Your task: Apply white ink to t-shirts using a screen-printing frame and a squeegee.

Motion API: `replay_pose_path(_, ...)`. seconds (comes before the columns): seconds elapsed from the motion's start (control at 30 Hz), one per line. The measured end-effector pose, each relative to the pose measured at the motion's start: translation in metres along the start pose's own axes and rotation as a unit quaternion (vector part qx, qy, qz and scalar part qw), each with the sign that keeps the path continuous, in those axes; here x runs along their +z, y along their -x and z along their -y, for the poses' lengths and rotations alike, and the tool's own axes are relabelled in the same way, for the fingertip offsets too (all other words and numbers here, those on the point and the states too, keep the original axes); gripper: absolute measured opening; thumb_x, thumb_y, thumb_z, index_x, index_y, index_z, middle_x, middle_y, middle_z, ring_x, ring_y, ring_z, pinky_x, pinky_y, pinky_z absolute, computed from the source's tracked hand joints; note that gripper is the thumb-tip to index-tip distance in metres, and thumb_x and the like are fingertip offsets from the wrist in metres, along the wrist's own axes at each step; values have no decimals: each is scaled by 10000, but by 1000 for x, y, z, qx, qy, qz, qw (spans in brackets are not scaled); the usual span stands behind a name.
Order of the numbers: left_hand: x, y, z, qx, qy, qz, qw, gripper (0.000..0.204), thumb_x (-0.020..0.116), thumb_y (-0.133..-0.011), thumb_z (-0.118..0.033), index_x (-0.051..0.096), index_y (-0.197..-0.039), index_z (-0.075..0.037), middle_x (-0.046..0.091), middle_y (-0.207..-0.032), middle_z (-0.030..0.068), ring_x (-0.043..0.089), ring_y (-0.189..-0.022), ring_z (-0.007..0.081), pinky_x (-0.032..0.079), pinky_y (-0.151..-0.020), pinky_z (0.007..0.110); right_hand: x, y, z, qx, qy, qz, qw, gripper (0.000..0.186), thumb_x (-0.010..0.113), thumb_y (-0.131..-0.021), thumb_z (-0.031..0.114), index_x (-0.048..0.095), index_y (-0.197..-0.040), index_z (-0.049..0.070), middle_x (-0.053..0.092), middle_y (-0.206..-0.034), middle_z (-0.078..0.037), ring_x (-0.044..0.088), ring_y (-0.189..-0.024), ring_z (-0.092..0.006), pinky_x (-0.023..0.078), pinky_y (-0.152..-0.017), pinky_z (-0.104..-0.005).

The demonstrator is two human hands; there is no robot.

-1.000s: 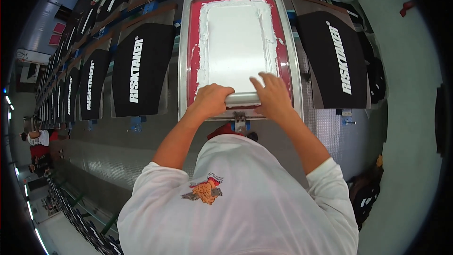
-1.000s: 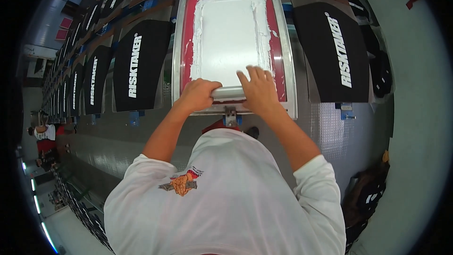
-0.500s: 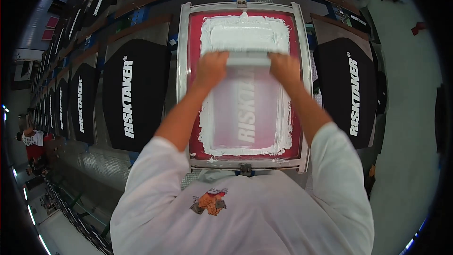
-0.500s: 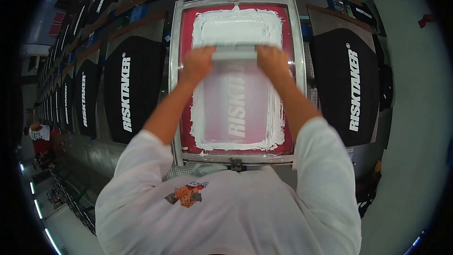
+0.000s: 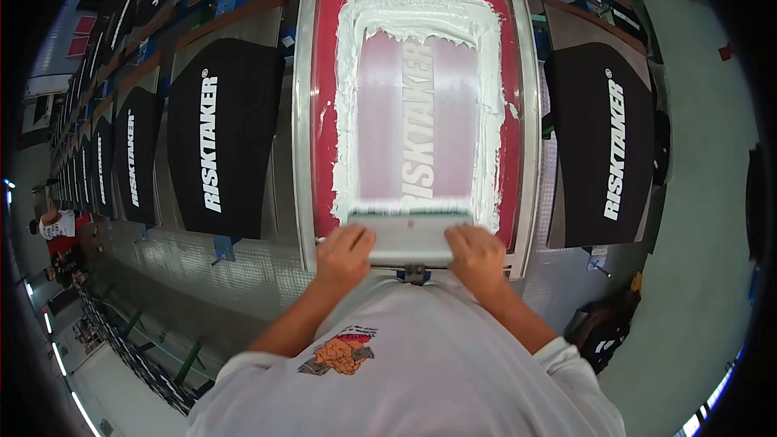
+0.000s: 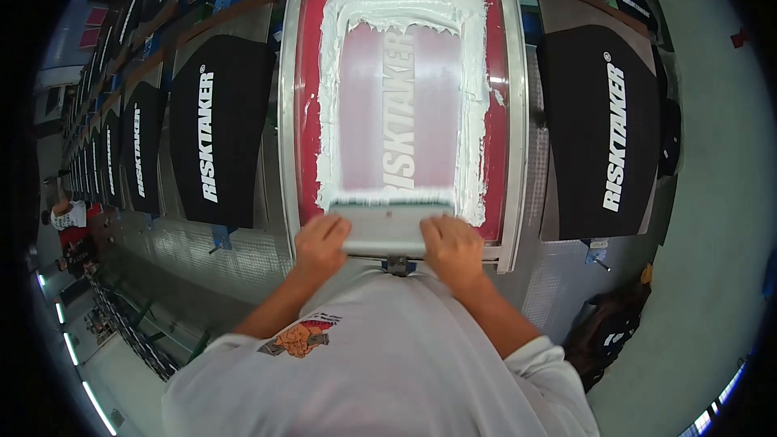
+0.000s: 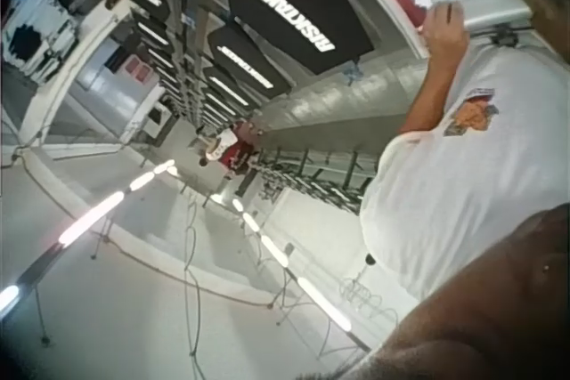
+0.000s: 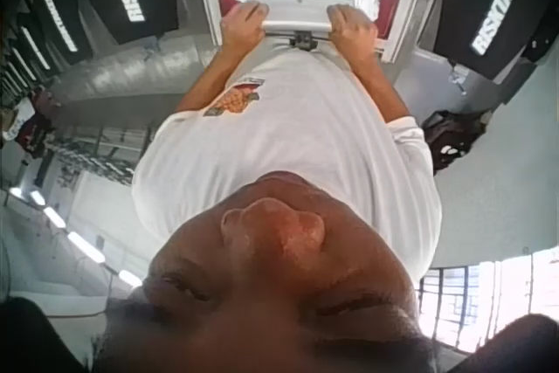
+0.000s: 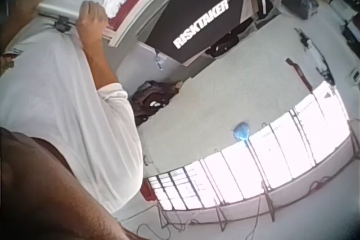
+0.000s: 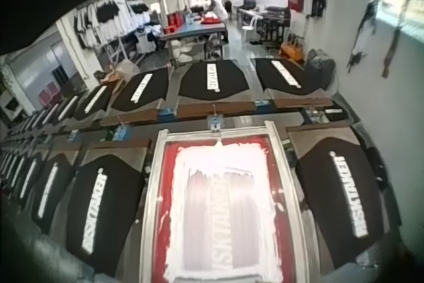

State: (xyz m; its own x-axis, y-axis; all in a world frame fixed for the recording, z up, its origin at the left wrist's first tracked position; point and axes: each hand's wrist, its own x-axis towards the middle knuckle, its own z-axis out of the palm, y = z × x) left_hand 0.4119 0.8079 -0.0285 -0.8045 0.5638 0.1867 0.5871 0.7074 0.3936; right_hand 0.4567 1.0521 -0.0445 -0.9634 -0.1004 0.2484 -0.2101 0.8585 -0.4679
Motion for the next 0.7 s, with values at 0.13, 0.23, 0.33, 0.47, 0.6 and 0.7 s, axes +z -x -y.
replay_pose_path(0.13, 33, -117, 74, 88, -81, -144, 982, 254, 563, -650, -15, 613, -894, -66, 610, -818, 93, 599, -690, 264, 487, -572, 376, 37, -110, -73, -7, 104, -41, 994, 270, 652, -628, 63, 617, -876, 164, 612, -689, -44, 613, -595, -231, 490, -496, -356)
replay_pose_path(0.23, 43, -235, 131, 102, -82, -174, 976, 298, 576, -668, -48, 653, -946, -122, 648, -830, 97, 627, -746, 287, 498, -625, 412, 31, -231, -121, 12, 150, -27, 988, 331, 634, -668, 131, 676, -990, 190, 679, -886, -59, 660, -728, -252, 540, -641, -365)
replay_pose_path(0.33, -2, -298, 123, 8, -91, 11, 996, 245, 639, -721, -171, 660, -964, -139, 662, -886, 116, 631, -802, 326, 496, -705, 442, 2, -287, -119, 66, 190, 54, 978, 263, 586, -730, 167, 671, -978, 182, 674, -875, -76, 660, -785, -276, 528, -671, -394)
replay_pose_path(0.47, -44, -207, 73, -14, -106, 114, 988, 255, 646, -735, -178, 658, -980, -108, 661, -907, 132, 631, -812, 323, 496, -747, 423, -27, -200, -64, 82, 159, 190, 965, 344, 686, -708, 293, 665, -1021, 151, 678, -846, -103, 659, -724, -273, 530, -678, -390)
replay_pose_path(0.6, -32, -28, 5, -24, 54, 92, 994, 329, 568, -626, 26, 658, -929, -62, 653, -896, 123, 633, -822, 292, 509, -740, 410, -26, -14, -3, 67, -18, 149, 986, 340, 653, -586, 39, 679, -920, 101, 668, -794, -84, 648, -699, -248, 523, -628, -358)
replay_pose_path(0.7, -7, 5, -12, -26, 26, 25, 999, 327, 572, -581, 36, 642, -884, -66, 632, -858, 100, 629, -795, 281, 517, -689, 375, -14, 8, 5, 20, -35, 50, 998, 277, 621, -584, -16, 657, -835, 95, 651, -752, -74, 637, -674, -228, 518, -602, -335)
